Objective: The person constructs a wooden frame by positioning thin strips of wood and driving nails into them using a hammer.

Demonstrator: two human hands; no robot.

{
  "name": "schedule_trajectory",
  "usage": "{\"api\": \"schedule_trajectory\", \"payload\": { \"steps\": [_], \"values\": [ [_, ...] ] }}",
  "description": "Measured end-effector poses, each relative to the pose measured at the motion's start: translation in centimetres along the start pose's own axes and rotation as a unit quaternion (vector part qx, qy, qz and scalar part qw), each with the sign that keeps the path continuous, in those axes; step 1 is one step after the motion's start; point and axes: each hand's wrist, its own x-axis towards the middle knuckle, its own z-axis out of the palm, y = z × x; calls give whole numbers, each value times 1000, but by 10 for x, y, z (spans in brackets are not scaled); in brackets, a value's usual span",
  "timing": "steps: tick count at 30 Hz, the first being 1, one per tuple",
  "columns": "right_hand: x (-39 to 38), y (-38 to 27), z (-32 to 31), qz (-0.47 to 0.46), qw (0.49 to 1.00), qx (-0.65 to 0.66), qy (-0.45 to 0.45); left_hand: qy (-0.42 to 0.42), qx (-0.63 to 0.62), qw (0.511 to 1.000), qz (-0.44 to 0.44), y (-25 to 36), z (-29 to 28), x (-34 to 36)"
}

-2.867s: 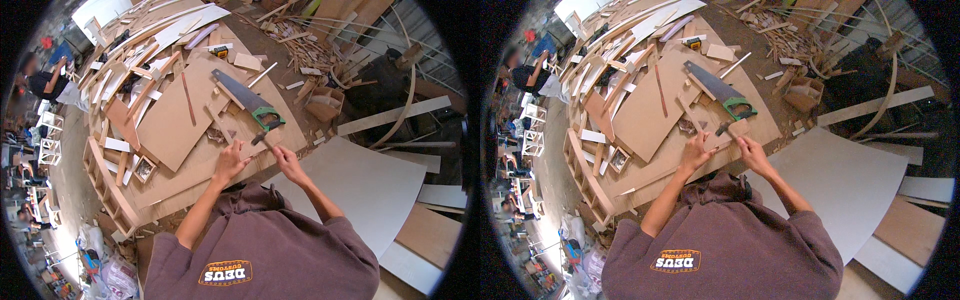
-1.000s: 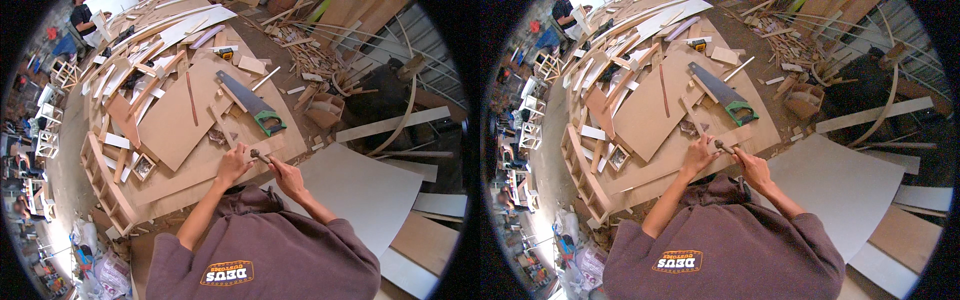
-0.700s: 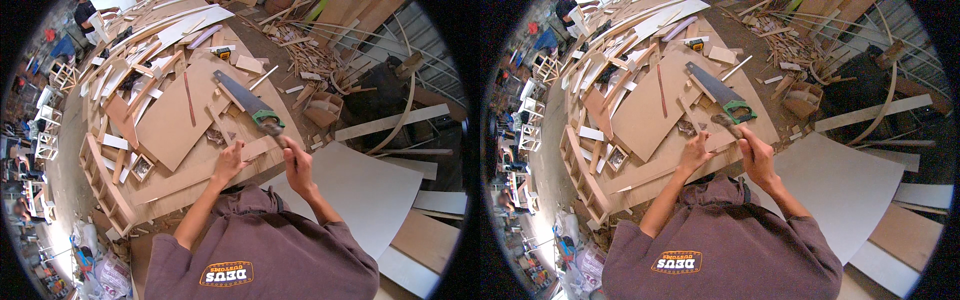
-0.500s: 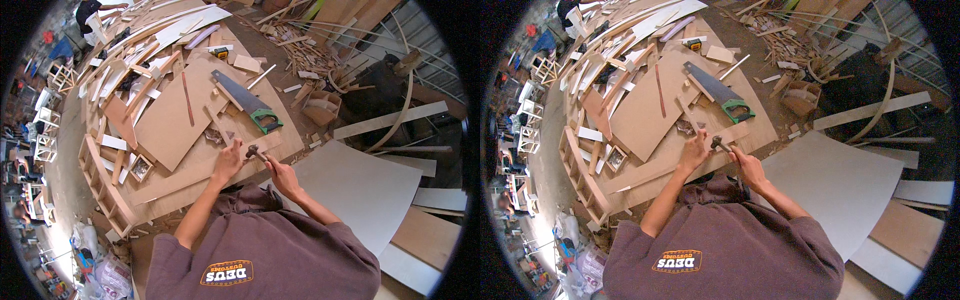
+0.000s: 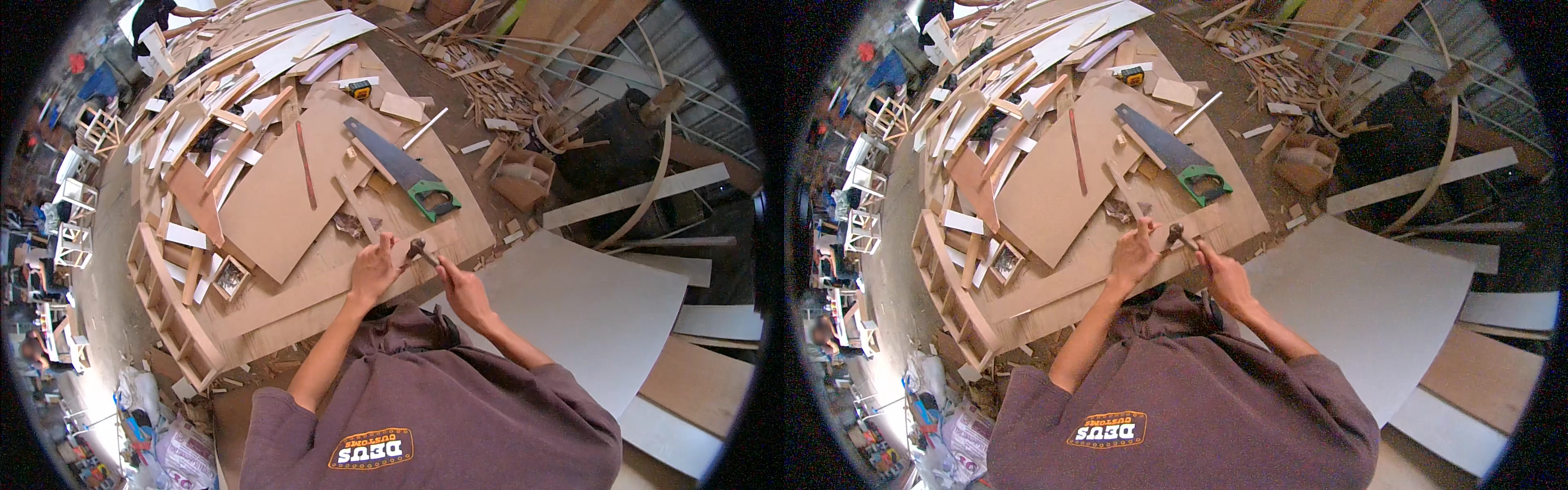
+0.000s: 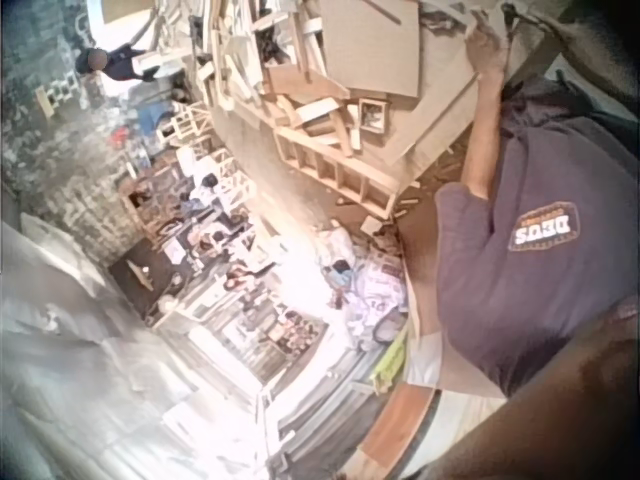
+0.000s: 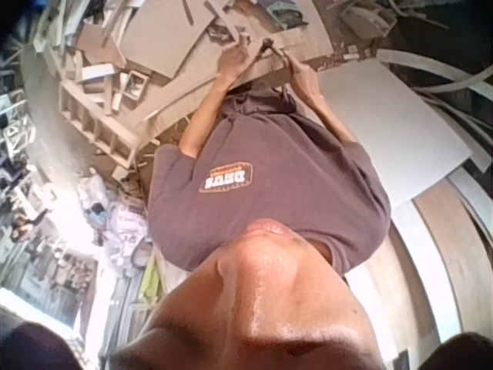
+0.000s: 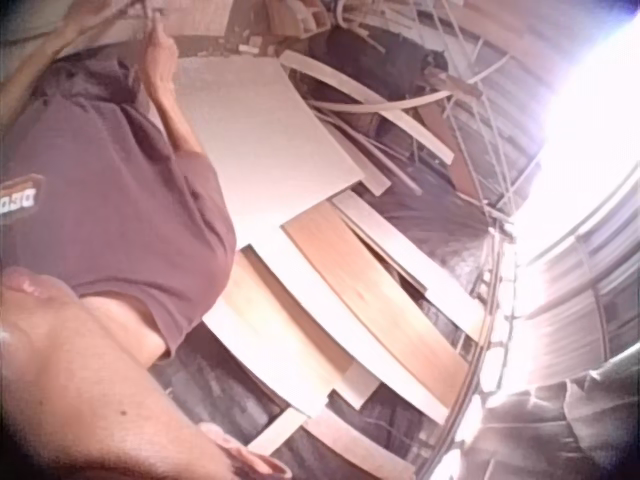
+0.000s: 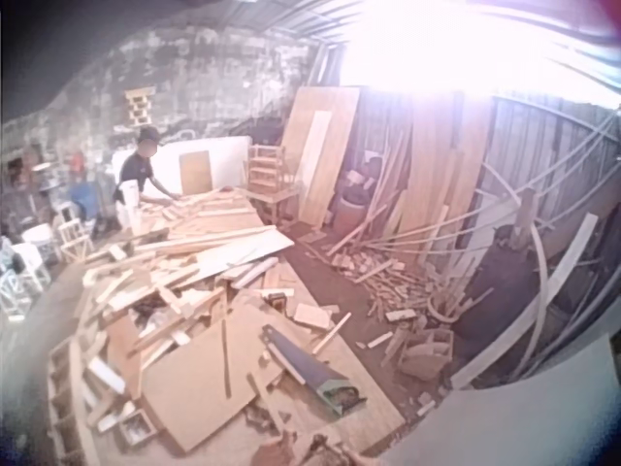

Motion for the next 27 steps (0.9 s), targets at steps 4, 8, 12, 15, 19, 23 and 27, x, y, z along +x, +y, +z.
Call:
{"api": "schedule_trajectory", "payload": {
  "steps": [4, 8, 12, 15, 19, 23, 27],
  "values": [
    [15, -27, -35, -72, 980, 135, 130, -34, 12, 998, -54, 6, -11, -2],
    [20, -50, -76, -97, 940, 241, 221, -9, 28, 999, -34, -6, -9, 1],
    [-5, 21, 21, -158, 965, 56, 203, -22, 11, 999, -28, 5, -7, 9],
    [-7, 4, 13, -46, 998, 38, 38, -28, 31, 998, -44, 6, -7, 10],
    [11, -43, -44, -92, 968, 162, 170, -26, 27, 998, -42, 0, -8, 1],
    [0, -21, -19, -124, 943, 199, 237, -14, 18, 999, -26, 2, -8, 4],
    [-10, 9, 22, -83, 991, 88, 60, 7, 21, 999, -25, 4, -4, 4]
  ]
}}
